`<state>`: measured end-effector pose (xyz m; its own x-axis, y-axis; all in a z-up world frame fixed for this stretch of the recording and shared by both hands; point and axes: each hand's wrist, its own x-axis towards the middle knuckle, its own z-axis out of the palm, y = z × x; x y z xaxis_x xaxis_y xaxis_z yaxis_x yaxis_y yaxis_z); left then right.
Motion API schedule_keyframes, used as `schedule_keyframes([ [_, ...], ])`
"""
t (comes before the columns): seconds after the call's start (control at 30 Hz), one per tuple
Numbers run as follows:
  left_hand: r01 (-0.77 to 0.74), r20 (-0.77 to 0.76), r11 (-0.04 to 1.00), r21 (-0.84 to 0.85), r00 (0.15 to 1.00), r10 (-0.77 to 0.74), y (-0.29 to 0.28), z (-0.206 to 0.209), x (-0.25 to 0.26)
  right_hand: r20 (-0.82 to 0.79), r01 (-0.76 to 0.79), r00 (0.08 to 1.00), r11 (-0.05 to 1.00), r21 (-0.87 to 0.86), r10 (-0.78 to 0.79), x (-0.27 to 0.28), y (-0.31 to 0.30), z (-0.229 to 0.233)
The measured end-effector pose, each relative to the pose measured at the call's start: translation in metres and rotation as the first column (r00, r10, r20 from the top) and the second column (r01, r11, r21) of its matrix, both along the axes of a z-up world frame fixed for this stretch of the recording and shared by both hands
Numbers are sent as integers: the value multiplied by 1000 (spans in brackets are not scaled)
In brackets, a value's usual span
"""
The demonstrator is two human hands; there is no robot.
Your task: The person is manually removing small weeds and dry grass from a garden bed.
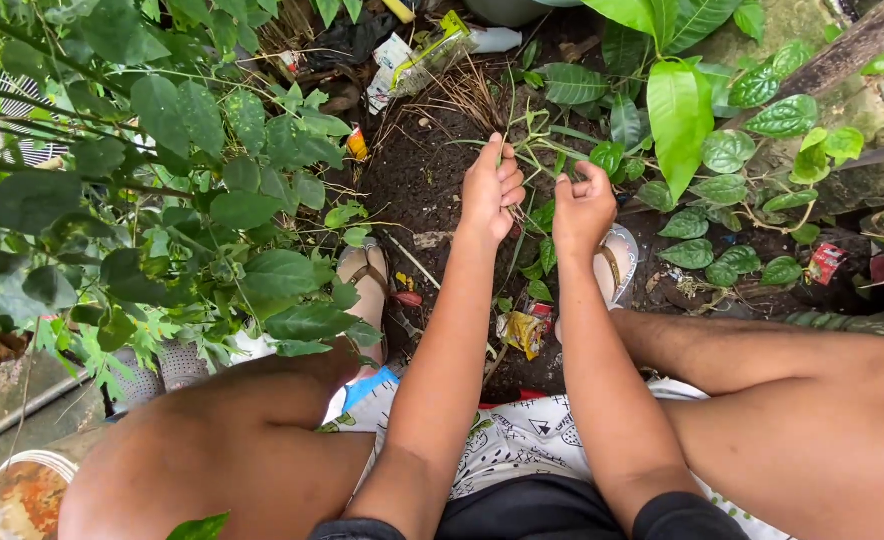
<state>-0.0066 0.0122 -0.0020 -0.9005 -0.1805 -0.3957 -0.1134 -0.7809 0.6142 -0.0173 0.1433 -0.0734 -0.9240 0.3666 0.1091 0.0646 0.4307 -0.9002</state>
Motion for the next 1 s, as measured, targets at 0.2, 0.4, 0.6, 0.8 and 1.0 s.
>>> schedule_keyframes([
  [0.2, 82, -23, 994, -72, 996, -84, -10, 10, 5, 46, -67, 997, 998, -20, 68, 5, -17, -8],
  [0.4, 241, -44, 965, -99, 968, -246, -12, 22, 13, 137, -98, 986, 995, -20, 100, 9, -7, -23],
  [0.6, 307, 28, 941, -143, 951, -307, -1, -1, 14, 204, -75, 973, 982, -175, 111, -1, 18, -61],
  [0.8, 253, 79, 955, -155, 967, -243, 3, -10, 11, 274, -113, 943, 957, -265, 188, 6, 13, -38],
  [1.0, 280, 56, 945, -170, 960, -275, -1, -11, 9, 279, -133, 937, 954, -267, 209, 5, 16, -39],
])
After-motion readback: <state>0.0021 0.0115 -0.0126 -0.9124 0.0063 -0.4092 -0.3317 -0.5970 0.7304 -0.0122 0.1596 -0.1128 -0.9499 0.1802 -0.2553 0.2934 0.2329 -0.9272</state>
